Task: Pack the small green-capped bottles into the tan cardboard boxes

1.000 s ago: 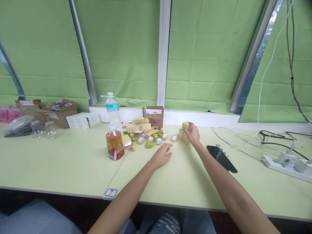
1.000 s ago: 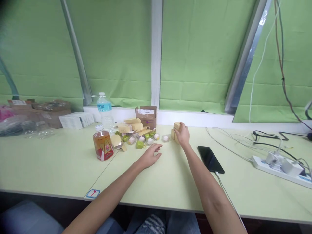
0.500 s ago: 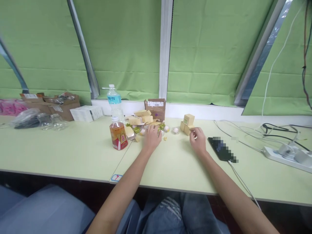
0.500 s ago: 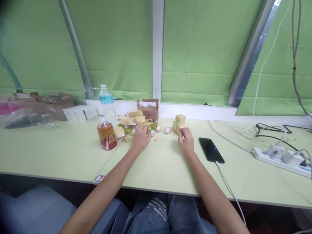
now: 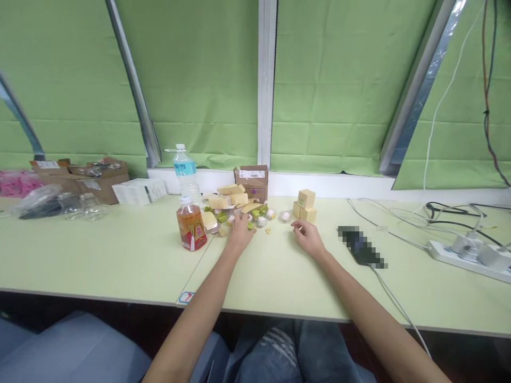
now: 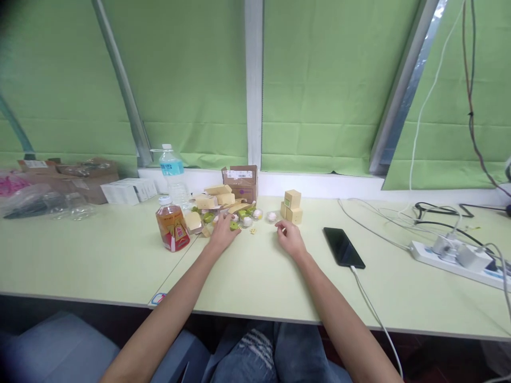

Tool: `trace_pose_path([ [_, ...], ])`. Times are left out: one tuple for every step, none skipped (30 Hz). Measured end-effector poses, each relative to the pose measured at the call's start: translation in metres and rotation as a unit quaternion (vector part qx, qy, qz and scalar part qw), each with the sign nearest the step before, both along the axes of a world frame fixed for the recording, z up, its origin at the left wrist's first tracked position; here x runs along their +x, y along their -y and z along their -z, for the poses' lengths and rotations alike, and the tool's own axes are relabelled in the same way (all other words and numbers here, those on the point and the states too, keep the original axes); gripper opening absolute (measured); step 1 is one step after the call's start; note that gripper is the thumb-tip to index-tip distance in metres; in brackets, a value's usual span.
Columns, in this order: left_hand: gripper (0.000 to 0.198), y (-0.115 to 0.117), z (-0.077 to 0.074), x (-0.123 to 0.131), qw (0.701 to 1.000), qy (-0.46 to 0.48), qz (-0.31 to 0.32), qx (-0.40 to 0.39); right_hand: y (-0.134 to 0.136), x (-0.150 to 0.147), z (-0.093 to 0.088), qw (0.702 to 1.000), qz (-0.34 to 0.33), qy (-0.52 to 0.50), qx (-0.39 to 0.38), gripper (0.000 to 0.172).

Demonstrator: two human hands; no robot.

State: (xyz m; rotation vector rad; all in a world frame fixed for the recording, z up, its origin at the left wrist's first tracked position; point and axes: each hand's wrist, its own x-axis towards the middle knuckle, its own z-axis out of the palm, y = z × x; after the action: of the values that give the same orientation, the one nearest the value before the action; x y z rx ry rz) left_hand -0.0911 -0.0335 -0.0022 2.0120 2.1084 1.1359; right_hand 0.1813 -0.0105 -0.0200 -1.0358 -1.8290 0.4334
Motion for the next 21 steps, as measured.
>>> trace_pose_path([
  [0.04, -0.001, 0.0, 0.0, 1.0, 0.01, 0.001, 0.0, 0.0, 0.0, 0.0, 1.0, -0.002, 0.007, 0.007, 0.026],
  [0.037, -0.002, 0.001, -0.001, 1.0, 0.023, 0.002, 0.005, -0.001, -0.001, 0.001, 1.0, -0.007, 0.018, 0.018, 0.026],
  [0.033, -0.003, 0.001, -0.001, 0.999, 0.038, 0.004, 0.016, -0.001, -0.003, 0.001, 0.999, -0.015, 0.032, 0.035, 0.026],
  [0.029, -0.004, 0.001, -0.002, 0.998, 0.054, 0.007, 0.031, 0.0, -0.006, 0.002, 0.997, -0.027, 0.051, 0.056, 0.026],
  [0.026, -0.004, 0.001, -0.001, 0.996, 0.072, 0.01, 0.049, 0.001, -0.01, 0.003, 0.993, -0.041, 0.077, 0.078, 0.028],
  [0.024, -0.005, 0.001, -0.001, 0.994, 0.09, 0.013, 0.067, 0.003, -0.017, 0.004, 0.988, -0.056, 0.107, 0.098, 0.032],
  [0.022, -0.006, 0.0, 0.001, 0.99, 0.108, 0.016, 0.085, 0.005, -0.024, 0.005, 0.981, -0.072, 0.14, 0.114, 0.038],
  [0.02, -0.006, -0.002, 0.002, 0.986, 0.129, 0.021, 0.099, 0.007, -0.033, 0.006, 0.974, -0.085, 0.175, 0.116, 0.044],
  [0.018, -0.006, -0.003, 0.005, 0.981, 0.157, 0.03, 0.107, 0.009, -0.041, 0.008, 0.969, -0.094, 0.203, 0.107, 0.047],
  [0.017, -0.006, -0.005, 0.007, 0.973, 0.197, 0.042, 0.111, 0.011, -0.049, 0.009, 0.964, -0.103, 0.225, 0.099, 0.049],
  [0.017, -0.005, -0.007, 0.01, 0.961, 0.245, 0.056, 0.111, 0.013, -0.056, 0.01, 0.96, -0.108, 0.239, 0.094, 0.05],
  [0.018, -0.005, -0.009, 0.014, 0.946, 0.3, 0.069, 0.106, 0.013, -0.061, 0.01, 0.958, -0.11, 0.248, 0.091, 0.05],
  [0.019, -0.005, -0.01, 0.017, 0.928, 0.349, 0.079, 0.099, 0.013, -0.064, 0.011, 0.956, -0.112, 0.256, 0.089, 0.051],
  [0.021, -0.004, -0.011, 0.02, 0.913, 0.389, 0.084, 0.091, 0.012, -0.065, 0.01, 0.954, -0.111, 0.263, 0.088, 0.052],
  [0.022, -0.004, -0.012, 0.023, 0.901, 0.417, 0.087, 0.082, 0.011, -0.063, 0.01, 0.953, -0.106, 0.271, 0.089, 0.053],
  [0.024, -0.004, -0.012, 0.026, 0.892, 0.438, 0.088, 0.073, 0.009, -0.059, 0.01, 0.951, -0.097, 0.279, 0.091, 0.053],
  [0.026, -0.004, -0.012, 0.029, 0.883, 0.456, 0.091, 0.061, 0.007, -0.055, 0.009, 0.95, -0.085, 0.285, 0.094, 0.051],
  [0.028, -0.004, -0.011, 0.032, 0.874, 0.474, 0.097, 0.048, 0.006, -0.049, 0.008, 0.949, -0.073, 0.29, 0.098, 0.048],
  [0.031, -0.004, -0.01, 0.035, 0.863, 0.493, 0.106, 0.034, 0.004, -0.044, 0.007, 0.95, -0.063, 0.29, 0.102, 0.044],
  [0.033, -0.004, -0.008, 0.039, 0.852, 0.51, 0.119, 0.019, 0.003, -0.039, 0.007, 0.951, -0.058, 0.286, 0.106, 0.039],
  [0.035, -0.003, -0.007, 0.041, 0.842, 0.522, 0.132, 0.006, 0.003, -0.035, 0.006, 0.953, -0.059, 0.278, 0.108, 0.033],
])
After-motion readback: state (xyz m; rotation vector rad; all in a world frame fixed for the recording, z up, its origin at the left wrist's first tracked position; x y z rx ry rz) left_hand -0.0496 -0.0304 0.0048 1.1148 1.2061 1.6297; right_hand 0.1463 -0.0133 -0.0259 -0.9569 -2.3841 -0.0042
